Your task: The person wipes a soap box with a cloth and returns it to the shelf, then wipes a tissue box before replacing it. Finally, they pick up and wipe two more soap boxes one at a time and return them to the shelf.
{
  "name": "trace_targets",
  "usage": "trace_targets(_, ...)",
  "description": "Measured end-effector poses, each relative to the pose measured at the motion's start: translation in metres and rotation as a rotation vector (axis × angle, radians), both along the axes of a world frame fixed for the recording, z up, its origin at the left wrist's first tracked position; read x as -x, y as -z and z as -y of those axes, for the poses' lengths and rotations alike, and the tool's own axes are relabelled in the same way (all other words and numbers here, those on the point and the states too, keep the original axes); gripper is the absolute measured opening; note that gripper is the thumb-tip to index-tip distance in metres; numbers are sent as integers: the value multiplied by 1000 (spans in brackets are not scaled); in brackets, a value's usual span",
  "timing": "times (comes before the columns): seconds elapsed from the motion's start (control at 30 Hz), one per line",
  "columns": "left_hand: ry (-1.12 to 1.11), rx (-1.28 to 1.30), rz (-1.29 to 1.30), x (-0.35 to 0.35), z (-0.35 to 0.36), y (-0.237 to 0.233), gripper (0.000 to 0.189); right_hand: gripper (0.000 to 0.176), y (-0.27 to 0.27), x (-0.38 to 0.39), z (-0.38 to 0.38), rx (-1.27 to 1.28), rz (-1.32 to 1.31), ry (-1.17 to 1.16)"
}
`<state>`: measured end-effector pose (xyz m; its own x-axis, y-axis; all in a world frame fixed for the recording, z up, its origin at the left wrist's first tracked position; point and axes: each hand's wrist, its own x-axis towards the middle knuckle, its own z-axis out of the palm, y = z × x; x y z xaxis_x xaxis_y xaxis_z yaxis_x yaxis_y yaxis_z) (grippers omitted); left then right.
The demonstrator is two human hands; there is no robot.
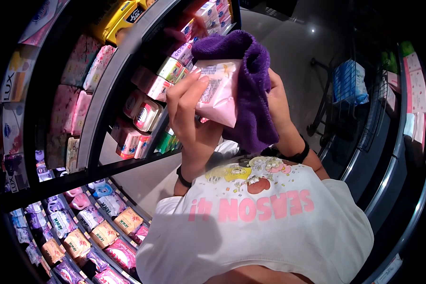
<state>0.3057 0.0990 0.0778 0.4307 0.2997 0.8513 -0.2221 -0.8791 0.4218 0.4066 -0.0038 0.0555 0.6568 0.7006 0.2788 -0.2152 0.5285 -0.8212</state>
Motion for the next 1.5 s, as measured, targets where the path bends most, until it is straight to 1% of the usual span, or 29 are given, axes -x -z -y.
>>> trace_targets(0.03,7,-2,12,-1,-1,2,52,33,3,-4,1,20,-57,-6)
trace_targets(0.07,32,43,21,-2,0,4,52,24,2,-4,1,-60,-73,11)
trace_targets(0.1,53,70,36,-3,1,3,52,24,6,-10,3,-115,-7,-41)
trace_targets(0.2,100,159,70,-7,1,4,52,24,9,-11,2,-215,-95,-73)
trace_targets(0.23,104,158,69,-7,1,3,52,24,9,-11,3,-217,-94,-70)
trace_targets(0.3,133,179,41,-5,1,1,54,25,5,-8,7,-254,-204,-120)
trace_targets(0.33,168,221,66,-7,4,1,55,28,8,-8,11,-221,-145,-144)
trace_targets(0.37,159,181,16,-5,2,2,65,30,14,-9,13,-173,-226,-154)
trace_targets(0.47,167,180,5,-8,5,2,65,32,17,-7,16,-143,-253,-107)
trace_targets(0.53,218,202,-1,-9,5,3,66,34,18,-12,14,-315,-290,-262)
trace_targets(0.57,222,167,-15,-9,5,2,67,36,12,-12,15,-267,-296,-304)
trace_targets(0.63,297,173,-15,-11,5,2,67,36,16,-16,13,-290,-253,-334)
trace_targets(0.77,314,72,-52,-15,2,4,66,35,8,-10,17,-247,-262,-291)
trace_targets(0.83,132,-59,-55,-17,1,2,59,35,2,-6,21,-219,-261,-258)
trace_targets(0.87,54,-61,-143,-14,0,6,67,35,0,-4,22,-205,-260,-244)
trace_targets(0.9,52,-61,-144,-13,2,4,67,35,-1,-3,23,-187,-259,-223)
trace_targets(0.97,-66,9,-332,-10,5,-1,77,35,-6,2,23,-114,-262,-166)
trace_targets(1.0,22,140,-363,-8,7,-1,86,35,-11,5,24,-34,-281,-106)
trace_targets(1.03,64,147,-397,-8,2,6,97,35,-17,9,23,109,-334,-5)
trace_targets(1.07,138,168,-414,-7,2,5,104,35,-18,10,23,186,-371,44)
trace_targets(1.1,213,191,-431,-5,2,4,112,35,-14,9,18,197,-378,50)
trace_targets(1.13,343,339,-410,-4,2,7,117,36,7,-3,17,-159,-302,-209)
trace_targets(1.17,473,488,-386,-3,4,11,123,36,24,-8,14,-268,-241,-241)
trace_targets(1.2,565,627,-300,-3,11,9,124,35,30,-12,12,-310,-190,-273)
trace_targets(1.23,556,631,-301,-2,12,10,124,34,33,-14,12,-352,-141,-304)
trace_targets(1.3,503,763,-246,-2,11,10,119,34,31,-16,10,-373,-167,-323)
trace_targets(1.33,352,457,-378,1,3,9,110,34,29,-16,9,-398,-185,-334)
trace_targets(1.37,359,402,-342,1,3,6,105,31,28,-14,10,-387,-281,-350)
trace_targets(1.5,346,445,-311,2,5,9,107,25,11,-6,15,-350,-403,-295)
